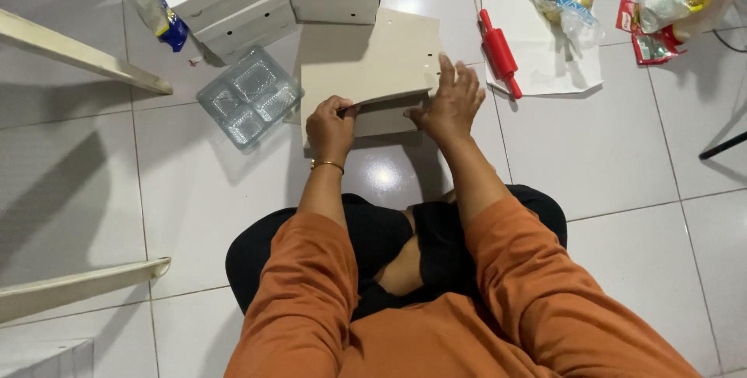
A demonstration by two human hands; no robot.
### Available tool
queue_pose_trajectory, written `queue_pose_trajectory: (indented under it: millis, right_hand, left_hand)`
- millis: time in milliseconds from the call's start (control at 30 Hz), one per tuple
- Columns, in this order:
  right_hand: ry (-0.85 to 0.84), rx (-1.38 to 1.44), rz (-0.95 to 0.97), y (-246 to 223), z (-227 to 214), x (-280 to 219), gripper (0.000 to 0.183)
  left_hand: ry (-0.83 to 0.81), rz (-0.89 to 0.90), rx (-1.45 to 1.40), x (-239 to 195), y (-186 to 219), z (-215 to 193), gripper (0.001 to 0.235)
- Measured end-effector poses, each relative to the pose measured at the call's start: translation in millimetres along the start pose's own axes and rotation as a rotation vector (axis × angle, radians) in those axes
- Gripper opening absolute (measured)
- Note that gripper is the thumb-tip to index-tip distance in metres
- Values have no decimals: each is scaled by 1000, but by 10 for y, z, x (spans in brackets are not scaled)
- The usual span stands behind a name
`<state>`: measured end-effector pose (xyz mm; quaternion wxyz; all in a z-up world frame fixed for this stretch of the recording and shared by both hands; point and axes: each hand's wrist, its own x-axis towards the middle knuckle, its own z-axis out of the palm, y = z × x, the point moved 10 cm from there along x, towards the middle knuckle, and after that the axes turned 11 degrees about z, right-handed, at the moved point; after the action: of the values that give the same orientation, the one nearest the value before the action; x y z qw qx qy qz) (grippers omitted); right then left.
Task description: The person sits on the floor and assembles a white cardboard box by folding its sides and tucking in the flaps. They then place a clear plastic tray inside the box, close the lid, and stack it with other boxes. Finally, they pick up a flat cardboard piece and fold it.
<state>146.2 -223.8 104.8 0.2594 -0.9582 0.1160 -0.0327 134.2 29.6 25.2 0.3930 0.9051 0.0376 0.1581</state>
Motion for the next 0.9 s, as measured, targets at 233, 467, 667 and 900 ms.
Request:
queue_pose_trajectory:
  millis: [233,467,667,900]
  right_hand:
    - [-136,-135,234,306,75,-3,136]
    - [-508,749,0,661,181,388,126]
    - [-490,769,-72,381,-382,388,113]
    - [-29,459,-275,295,-317,467,18]
  left_hand:
    - [97,185,-29,50,277,-250,15]
    - [70,332,-107,170,640,-848,18]
    - [-47,149,-478,258,412,-1103,13]
    - [402,434,-297,294,442,-1664,27]
